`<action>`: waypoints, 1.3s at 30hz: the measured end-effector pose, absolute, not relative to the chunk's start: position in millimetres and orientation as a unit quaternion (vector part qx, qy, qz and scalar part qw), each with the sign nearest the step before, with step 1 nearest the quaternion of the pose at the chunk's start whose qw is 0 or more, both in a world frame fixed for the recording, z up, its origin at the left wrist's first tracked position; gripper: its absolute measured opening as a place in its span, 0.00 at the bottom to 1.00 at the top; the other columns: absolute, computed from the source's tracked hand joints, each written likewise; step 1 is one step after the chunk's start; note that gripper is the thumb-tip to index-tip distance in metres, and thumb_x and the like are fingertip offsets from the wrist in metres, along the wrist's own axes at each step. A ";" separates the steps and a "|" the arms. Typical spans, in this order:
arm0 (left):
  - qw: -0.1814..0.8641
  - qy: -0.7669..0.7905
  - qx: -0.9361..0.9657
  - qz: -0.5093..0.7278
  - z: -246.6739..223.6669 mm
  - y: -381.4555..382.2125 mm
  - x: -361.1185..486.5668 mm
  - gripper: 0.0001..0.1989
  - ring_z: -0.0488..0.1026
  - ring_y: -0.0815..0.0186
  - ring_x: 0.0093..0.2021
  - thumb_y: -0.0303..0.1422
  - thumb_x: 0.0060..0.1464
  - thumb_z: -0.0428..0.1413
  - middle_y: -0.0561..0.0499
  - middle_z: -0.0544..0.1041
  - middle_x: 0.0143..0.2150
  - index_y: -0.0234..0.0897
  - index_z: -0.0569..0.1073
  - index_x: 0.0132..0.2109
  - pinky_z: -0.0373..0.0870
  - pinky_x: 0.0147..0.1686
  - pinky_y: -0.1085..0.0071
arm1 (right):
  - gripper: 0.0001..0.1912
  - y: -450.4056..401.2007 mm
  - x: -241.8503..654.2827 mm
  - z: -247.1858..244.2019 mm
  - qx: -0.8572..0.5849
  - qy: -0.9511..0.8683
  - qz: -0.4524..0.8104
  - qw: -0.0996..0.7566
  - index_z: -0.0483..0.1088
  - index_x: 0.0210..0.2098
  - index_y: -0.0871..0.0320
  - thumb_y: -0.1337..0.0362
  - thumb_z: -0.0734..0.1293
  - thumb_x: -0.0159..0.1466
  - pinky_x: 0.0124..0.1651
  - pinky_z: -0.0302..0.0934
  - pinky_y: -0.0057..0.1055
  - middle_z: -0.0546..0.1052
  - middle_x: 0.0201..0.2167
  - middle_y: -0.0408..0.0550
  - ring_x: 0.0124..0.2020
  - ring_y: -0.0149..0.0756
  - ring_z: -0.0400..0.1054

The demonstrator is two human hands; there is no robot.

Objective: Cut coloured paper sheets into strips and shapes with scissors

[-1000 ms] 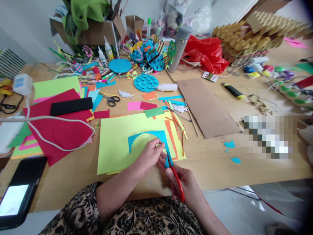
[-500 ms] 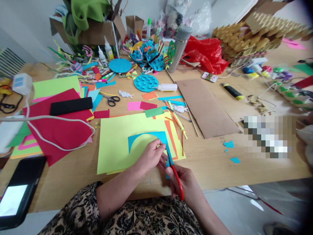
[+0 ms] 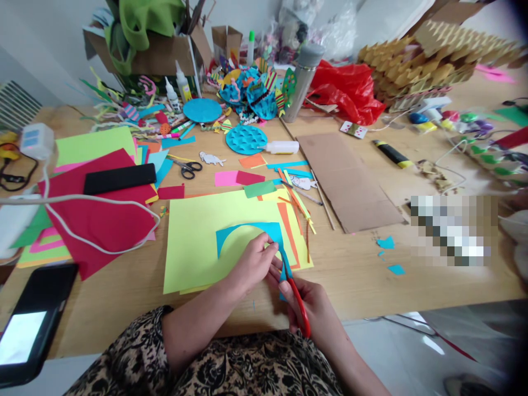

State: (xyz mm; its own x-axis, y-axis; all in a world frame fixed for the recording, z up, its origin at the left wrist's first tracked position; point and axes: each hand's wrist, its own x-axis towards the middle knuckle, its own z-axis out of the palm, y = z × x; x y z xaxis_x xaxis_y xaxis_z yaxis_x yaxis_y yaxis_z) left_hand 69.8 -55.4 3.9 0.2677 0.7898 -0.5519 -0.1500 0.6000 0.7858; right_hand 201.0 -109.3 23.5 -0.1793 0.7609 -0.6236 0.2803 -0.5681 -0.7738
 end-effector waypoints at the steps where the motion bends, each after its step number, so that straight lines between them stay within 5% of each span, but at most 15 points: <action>1: 0.730 0.515 0.313 0.322 2.9 -55.5 69.9 0.09 0.71 0.67 0.17 0.39 0.55 0.48 0.56 0.69 0.21 0.39 0.59 0.36 0.64 0.15 0.76 | 0.27 -109.4 201.1 23.0 -0.612 -0.426 0.639 0.187 0.58 0.20 0.57 0.39 0.63 0.53 0.12 0.46 0.23 0.64 0.08 0.39 0.08 0.26 0.55; 39: 0.706 0.527 0.340 0.330 1.6 -57.1 70.6 0.08 0.71 0.66 0.18 0.38 0.55 0.48 0.54 0.70 0.22 0.39 0.59 0.38 0.65 0.16 0.74 | 0.26 -109.9 203.0 18.1 -0.618 -0.420 0.638 0.186 0.56 0.21 0.56 0.40 0.65 0.53 0.11 0.46 0.21 0.62 0.08 0.36 0.08 0.25 0.55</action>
